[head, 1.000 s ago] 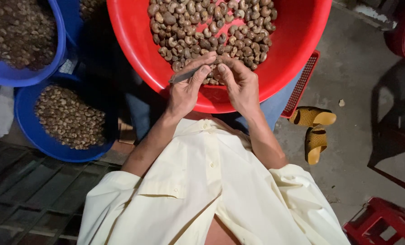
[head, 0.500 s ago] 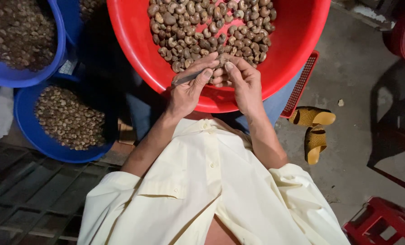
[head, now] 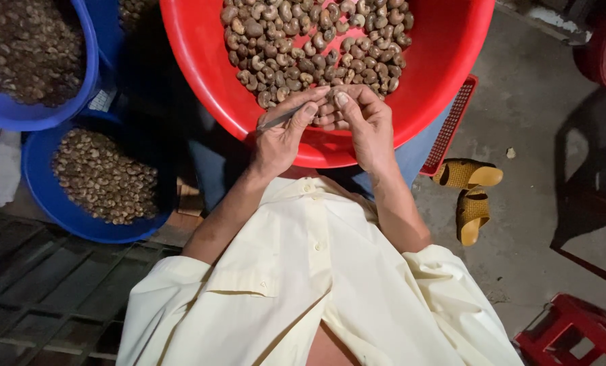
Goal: Shelling nuts manually using a small knife and collecting them in bowls.
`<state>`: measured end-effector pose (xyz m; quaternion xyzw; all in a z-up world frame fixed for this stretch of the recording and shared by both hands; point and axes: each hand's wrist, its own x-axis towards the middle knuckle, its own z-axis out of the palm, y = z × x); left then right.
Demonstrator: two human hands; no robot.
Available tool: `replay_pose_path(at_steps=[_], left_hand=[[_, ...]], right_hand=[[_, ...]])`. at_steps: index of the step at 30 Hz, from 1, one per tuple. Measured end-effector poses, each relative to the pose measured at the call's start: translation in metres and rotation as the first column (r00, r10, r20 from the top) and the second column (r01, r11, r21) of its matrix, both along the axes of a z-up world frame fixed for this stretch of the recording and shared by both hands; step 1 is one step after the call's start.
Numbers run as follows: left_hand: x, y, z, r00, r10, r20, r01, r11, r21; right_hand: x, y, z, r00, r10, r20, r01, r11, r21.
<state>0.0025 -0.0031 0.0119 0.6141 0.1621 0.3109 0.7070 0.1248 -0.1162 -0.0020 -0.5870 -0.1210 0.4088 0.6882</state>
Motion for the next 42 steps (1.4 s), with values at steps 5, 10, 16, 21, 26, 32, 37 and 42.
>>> replay_pose_path(at_steps=[5, 10, 16, 21, 26, 32, 37, 42], left_hand=[[-0.001, -0.002, -0.010, 0.999, 0.000, -0.037, -0.001, 1.000, -0.007], [-0.008, -0.005, -0.008, 0.990, -0.117, -0.077, 0.120, 0.993, 0.025], [-0.005, -0.004, 0.025, 0.889, -0.252, -0.382, 0.334, 0.928, 0.166], [-0.007, -0.005, 0.029, 0.863, -0.291, -0.413, 0.341, 0.939, 0.053], [-0.005, -0.005, 0.034, 0.849, -0.292, -0.441, 0.365, 0.927, 0.089], [-0.004, -0.005, 0.035, 0.828, -0.287, -0.481, 0.391, 0.911, 0.130], [-0.011, -0.004, 0.038, 0.819, -0.272, -0.505, 0.403, 0.900, 0.168], [-0.024, -0.005, 0.034, 0.798, -0.227, -0.558, 0.416, 0.878, 0.237]], right_hand=[[0.025, -0.015, 0.034, 0.926, -0.158, 0.344, 0.174, 0.985, -0.016], [0.079, -0.070, 0.015, 0.687, -0.511, 0.517, 0.526, 0.840, 0.131], [0.106, -0.138, -0.047, 0.723, -0.617, 0.311, 0.685, 0.700, -0.203], [0.090, -0.163, -0.092, 0.828, -0.530, 0.184, 0.549, 0.698, -0.459], [0.095, -0.157, -0.086, 0.769, -0.514, 0.381, 0.616, 0.754, -0.227], [0.086, -0.081, 0.017, 0.411, -0.186, 0.892, 0.462, 0.887, -0.028], [0.085, -0.023, 0.027, 0.311, 0.336, 0.889, 0.035, 0.931, -0.364], [0.094, 0.002, -0.085, -0.297, 0.843, 0.447, 0.290, 0.526, -0.799]])
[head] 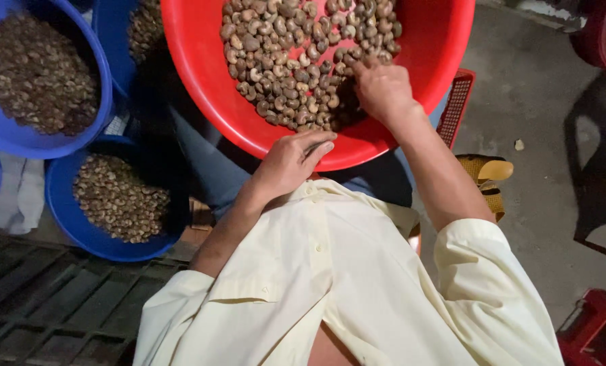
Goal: Shelling nuts manually using a small knife and collecting them in bowls.
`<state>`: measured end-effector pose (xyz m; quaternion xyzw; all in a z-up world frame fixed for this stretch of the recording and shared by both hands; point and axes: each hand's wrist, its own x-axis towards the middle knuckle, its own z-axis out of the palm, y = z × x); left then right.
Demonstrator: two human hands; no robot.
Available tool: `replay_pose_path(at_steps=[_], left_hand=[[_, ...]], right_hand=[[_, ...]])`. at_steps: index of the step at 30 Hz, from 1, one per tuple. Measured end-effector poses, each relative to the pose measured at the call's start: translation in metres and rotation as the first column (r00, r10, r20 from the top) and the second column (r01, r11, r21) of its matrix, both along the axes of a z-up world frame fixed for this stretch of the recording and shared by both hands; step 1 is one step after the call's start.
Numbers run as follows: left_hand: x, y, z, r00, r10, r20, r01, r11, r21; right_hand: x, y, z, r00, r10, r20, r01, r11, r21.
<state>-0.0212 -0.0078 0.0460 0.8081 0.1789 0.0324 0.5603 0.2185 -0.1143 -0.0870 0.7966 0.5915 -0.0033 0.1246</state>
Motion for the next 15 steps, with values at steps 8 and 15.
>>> replay_pose_path(at_steps=[8, 15], left_hand=[[-0.025, 0.000, -0.023, 0.993, -0.093, -0.075, 0.096, 0.995, 0.033], [-0.022, 0.002, -0.012, 0.997, 0.012, -0.082, -0.015, 0.999, -0.031]], right_hand=[[-0.018, -0.008, -0.051, 0.979, -0.097, -0.180, 0.082, 0.993, -0.089], [-0.033, -0.010, -0.013, 0.700, -0.330, -0.633, 0.344, 0.933, -0.106]])
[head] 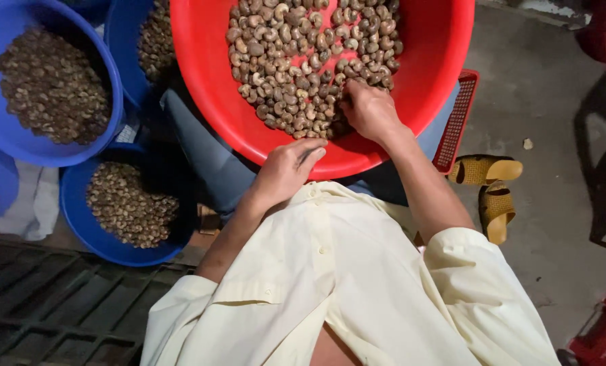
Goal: Shelling nuts manually using a small knife and collecting them in bowls.
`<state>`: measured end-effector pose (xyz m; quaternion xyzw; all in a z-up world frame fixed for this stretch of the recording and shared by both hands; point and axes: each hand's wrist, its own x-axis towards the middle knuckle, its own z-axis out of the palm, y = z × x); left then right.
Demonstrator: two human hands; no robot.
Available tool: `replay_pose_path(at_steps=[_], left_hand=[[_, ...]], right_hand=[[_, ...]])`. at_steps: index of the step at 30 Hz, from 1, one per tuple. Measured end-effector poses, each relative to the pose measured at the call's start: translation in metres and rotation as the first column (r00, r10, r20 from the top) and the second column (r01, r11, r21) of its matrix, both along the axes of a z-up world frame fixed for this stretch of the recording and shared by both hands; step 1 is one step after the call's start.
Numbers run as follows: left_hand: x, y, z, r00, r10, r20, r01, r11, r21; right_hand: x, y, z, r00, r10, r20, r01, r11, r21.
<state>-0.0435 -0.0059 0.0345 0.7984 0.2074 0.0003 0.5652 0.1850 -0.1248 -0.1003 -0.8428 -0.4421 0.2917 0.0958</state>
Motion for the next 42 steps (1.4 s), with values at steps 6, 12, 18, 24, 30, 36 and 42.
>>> replay_pose_path(at_steps=[6, 12, 18, 24, 30, 36, 42], left_hand=[[0.010, 0.002, 0.000, 0.958, 0.287, -0.016, -0.280, 0.921, -0.271], [0.027, -0.003, -0.011, 0.886, 0.399, 0.235, -0.321, 0.895, -0.311], [0.036, -0.005, -0.007, 0.875, 0.394, 0.283, -0.315, 0.905, -0.287], [0.036, -0.005, -0.019, 0.870, 0.438, 0.227, -0.324, 0.854, -0.408], [0.032, -0.002, -0.029, 0.884, 0.412, 0.222, -0.321, 0.879, -0.354], [0.036, -0.009, -0.011, 0.865, 0.431, 0.256, -0.327, 0.871, -0.366], [0.041, -0.008, -0.019, 0.856, 0.410, 0.315, -0.305, 0.893, -0.332]], right_hand=[[-0.032, 0.004, 0.071, 0.645, -0.118, -0.755, 0.532, 0.778, 0.333], [-0.047, 0.010, 0.074, 0.425, -0.029, -0.905, 0.692, 0.655, 0.304], [-0.048, 0.001, 0.083, 0.354, 0.042, -0.934, 0.713, 0.635, 0.298], [-0.050, -0.001, 0.074, 0.334, 0.052, -0.941, 0.736, 0.609, 0.295], [-0.054, -0.003, 0.072, 0.390, 0.069, -0.918, 0.720, 0.599, 0.350], [-0.049, -0.004, 0.072, 0.315, 0.109, -0.943, 0.760, 0.566, 0.319], [-0.050, -0.005, 0.076, 0.333, 0.162, -0.929, 0.773, 0.517, 0.367]])
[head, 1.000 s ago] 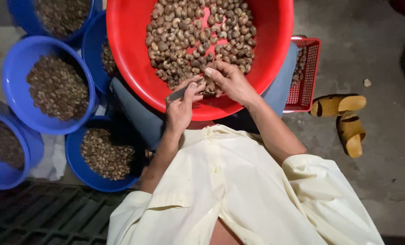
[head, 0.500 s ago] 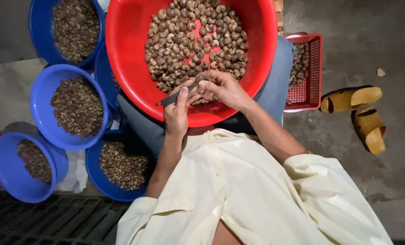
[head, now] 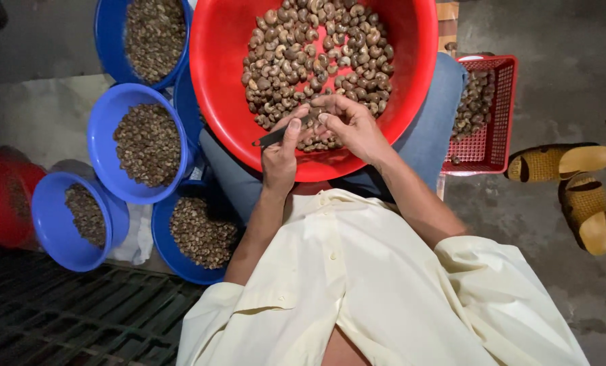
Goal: Shelling nuts manually using a small knife and collecting them in bowls.
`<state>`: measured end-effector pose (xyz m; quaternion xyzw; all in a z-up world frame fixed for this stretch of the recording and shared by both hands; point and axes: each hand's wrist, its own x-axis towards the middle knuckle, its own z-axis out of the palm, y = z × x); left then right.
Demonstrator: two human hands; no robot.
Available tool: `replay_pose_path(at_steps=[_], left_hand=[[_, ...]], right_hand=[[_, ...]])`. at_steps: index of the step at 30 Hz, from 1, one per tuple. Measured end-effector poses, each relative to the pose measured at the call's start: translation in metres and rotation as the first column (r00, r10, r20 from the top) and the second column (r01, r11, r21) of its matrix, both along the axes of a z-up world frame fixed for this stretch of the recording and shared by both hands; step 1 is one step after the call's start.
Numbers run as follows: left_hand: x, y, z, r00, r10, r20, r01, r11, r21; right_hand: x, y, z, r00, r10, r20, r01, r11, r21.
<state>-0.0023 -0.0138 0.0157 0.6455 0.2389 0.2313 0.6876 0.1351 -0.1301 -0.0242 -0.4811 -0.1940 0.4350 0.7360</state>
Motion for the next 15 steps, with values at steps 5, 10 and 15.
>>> replay_pose_path(at_steps=[5, 10, 15], left_hand=[[0.006, 0.001, -0.009, 1.000, -0.013, 0.018, 0.011, 0.993, 0.114], [0.012, -0.004, 0.005, 0.998, -0.063, -0.016, 0.064, 0.991, 0.116], [0.015, 0.005, 0.002, 0.999, -0.050, 0.003, 0.049, 0.992, 0.114]], right_hand=[[0.001, -0.005, 0.002, 0.994, -0.014, 0.110, 0.017, 1.000, -0.025], [0.000, -0.006, 0.010, 0.991, -0.049, 0.121, 0.057, 0.996, -0.067], [-0.002, -0.007, 0.015, 0.976, -0.117, 0.181, 0.122, 0.992, -0.016]])
